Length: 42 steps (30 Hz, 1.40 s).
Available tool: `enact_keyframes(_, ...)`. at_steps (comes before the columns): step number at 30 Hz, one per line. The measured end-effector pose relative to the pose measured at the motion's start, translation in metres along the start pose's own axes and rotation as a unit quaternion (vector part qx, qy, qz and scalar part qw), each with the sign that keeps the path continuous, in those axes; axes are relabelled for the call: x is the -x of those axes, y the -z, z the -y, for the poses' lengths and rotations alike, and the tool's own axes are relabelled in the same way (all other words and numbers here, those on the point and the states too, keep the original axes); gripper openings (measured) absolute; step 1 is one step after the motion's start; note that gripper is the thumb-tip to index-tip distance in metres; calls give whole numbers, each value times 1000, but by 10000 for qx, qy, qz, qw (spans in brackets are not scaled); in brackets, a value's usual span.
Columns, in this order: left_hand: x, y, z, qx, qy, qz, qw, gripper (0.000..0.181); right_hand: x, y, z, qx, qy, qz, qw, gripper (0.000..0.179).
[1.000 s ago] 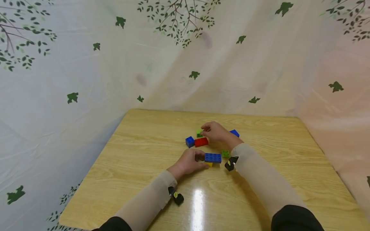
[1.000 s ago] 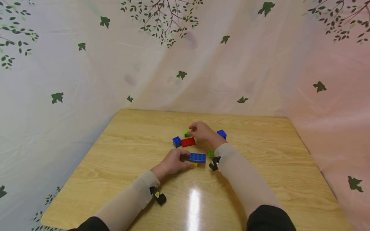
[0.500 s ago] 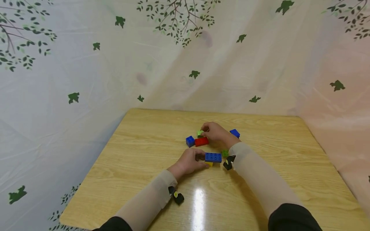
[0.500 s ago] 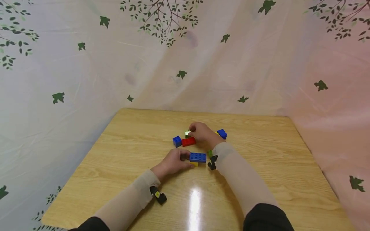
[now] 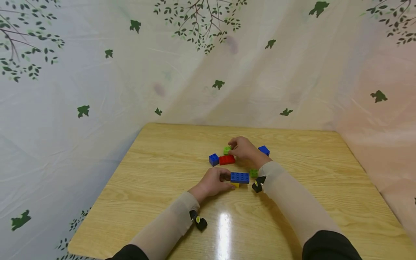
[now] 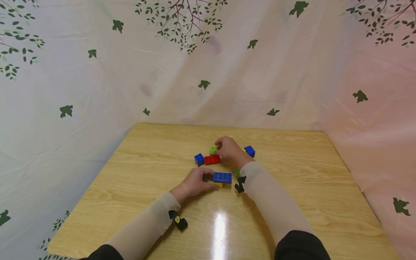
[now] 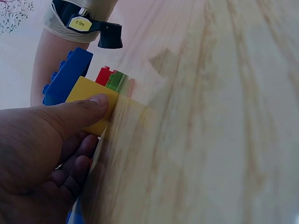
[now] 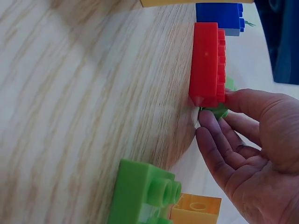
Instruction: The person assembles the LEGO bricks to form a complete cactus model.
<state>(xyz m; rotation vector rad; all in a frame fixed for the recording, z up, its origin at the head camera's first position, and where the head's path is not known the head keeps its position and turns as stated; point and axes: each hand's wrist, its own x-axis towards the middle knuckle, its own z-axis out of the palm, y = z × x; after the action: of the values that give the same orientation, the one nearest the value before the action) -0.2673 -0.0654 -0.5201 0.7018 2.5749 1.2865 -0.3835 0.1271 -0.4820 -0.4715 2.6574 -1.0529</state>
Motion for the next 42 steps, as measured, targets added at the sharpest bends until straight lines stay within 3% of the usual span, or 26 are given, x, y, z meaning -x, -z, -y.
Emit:
enact_keyframes(11, 0, 0, 0, 90, -18, 19, 10000, 29, 3, -1, 1, 77, -94, 10, 9999, 35)
enact_keyframes(21, 0, -1, 2, 172, -66, 7, 9998, 28, 11, 1, 0, -383, -246, -315, 9985, 40)
enact_keyframes(30, -1, 0, 3, 134, -13, 43, 9999, 28, 23, 12, 0, -204, 267, -584, 9977, 40)
enact_keyframes(42, 1, 1, 0, 120, 137, 88, 9998, 29, 48, 18, -3, -262, 451, -857, 9950, 40)
